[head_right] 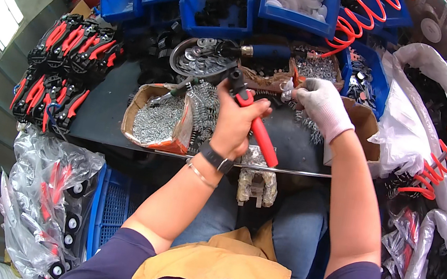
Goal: The person assembles small mechanical components by hand and with hand tools, securing fasteners and screws into mechanical housings to create finished units.
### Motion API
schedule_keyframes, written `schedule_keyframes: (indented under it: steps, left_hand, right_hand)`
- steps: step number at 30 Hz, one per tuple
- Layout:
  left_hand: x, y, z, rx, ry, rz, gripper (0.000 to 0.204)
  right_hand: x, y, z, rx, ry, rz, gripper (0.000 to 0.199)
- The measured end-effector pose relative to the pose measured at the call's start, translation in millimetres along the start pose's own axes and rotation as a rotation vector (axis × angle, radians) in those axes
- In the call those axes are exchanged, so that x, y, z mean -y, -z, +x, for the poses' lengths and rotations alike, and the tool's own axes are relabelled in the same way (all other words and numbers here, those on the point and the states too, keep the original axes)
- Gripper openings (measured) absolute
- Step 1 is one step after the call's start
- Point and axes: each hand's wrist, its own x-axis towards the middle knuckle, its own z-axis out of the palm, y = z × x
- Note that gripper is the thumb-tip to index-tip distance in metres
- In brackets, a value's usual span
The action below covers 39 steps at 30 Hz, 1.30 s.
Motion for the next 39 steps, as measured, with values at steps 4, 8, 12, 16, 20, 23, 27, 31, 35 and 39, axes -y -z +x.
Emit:
schedule_keyframes:
  steps: [4, 8, 12, 16, 20, 23, 27, 31, 35, 39]
  left_hand:
    - [8, -9, 9, 0.029, 0.055, -0.035, 0.071]
    - [14, -6, 9, -0.008, 0.079, -0.064, 0.07]
    - [13, -6, 7, 0.009, 0.127, -0.057, 0.069]
    - [13, -6, 8, -0.001, 0.085, 0.005, 0.07]
    - [11, -4, 8, -0.016, 0.057, 0.098, 0.072]
    - [10, -2, 9, -0.004, 0.071, 0.099, 0.073]
    - [9, 1, 10, 0.035, 0.108, 0.087, 0.075]
    - [4, 3, 8, 0.068, 0.123, 0.087, 0.075]
    - [4, 5, 8, 0.115, 0.166, 0.14, 0.076]
    - [2, 6, 7, 0.132, 0.12, 0.172, 0.078]
  right_hand:
    - [-12, -14, -13, 0.09, -0.084, 0.412, 0.014]
    - [-24, -18, -20, 0.122, -0.104, 0.557, 0.012]
    - [-31, -28, -25, 0.045, -0.077, 0.597, 0.015]
    - [-38, -39, -29, 0.02, 0.044, 0.56, 0.013]
    - [-38, -45, -35, -0.021, 0.084, 0.422, 0.012]
    - [-45, -48, -35, -0.035, 0.152, 0.446, 0.014]
    - [-47, -49, -38, -0.012, 0.158, 0.472, 0.013]
    - [-56, -48, -35, -0.37, 0.647, -0.318, 0.013]
    - [-70, -56, -32, -0.377, 0.513, -0.467, 0.022]
    - [-64, -47, -26, -0.236, 0.155, 0.035, 0.024]
